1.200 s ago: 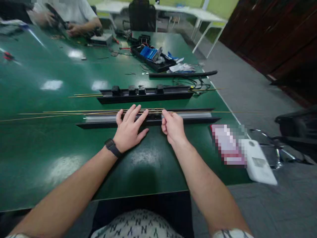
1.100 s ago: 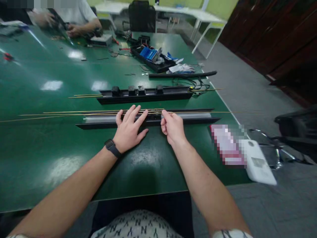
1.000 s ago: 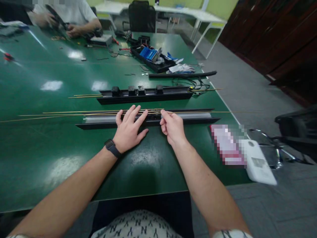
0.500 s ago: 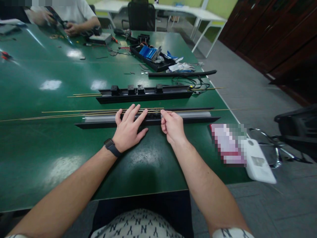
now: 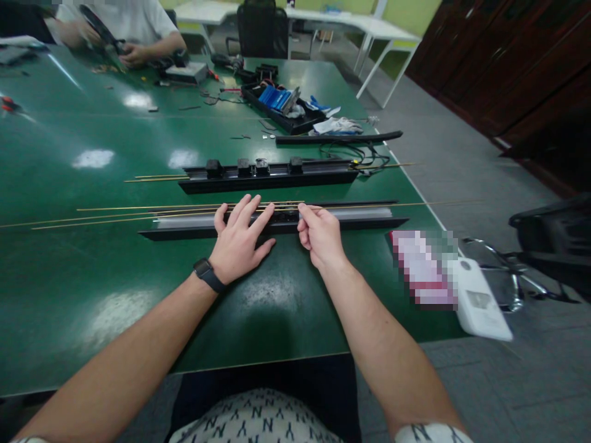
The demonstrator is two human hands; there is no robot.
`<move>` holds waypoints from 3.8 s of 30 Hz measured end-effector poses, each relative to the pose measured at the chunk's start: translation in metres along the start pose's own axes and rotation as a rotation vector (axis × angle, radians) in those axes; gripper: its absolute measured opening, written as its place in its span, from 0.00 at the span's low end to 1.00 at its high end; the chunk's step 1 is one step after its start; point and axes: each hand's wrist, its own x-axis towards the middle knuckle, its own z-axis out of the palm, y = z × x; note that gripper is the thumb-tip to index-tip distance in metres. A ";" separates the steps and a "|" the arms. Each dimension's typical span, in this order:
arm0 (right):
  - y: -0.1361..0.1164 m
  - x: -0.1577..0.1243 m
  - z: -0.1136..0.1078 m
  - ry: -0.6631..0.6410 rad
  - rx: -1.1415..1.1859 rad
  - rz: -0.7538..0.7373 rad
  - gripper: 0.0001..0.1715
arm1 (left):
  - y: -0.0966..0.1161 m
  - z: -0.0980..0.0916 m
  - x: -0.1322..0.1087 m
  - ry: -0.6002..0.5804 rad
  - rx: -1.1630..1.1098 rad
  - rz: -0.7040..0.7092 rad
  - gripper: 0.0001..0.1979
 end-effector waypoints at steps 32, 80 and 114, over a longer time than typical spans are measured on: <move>-0.002 -0.001 0.001 -0.001 0.000 0.022 0.19 | -0.001 0.000 -0.001 -0.001 0.003 0.000 0.36; -0.001 -0.001 0.001 0.043 -0.017 0.024 0.21 | 0.000 0.001 0.000 0.007 -0.006 0.009 0.35; -0.001 -0.001 -0.001 0.015 0.002 0.018 0.16 | 0.001 0.004 0.000 0.010 0.003 0.005 0.36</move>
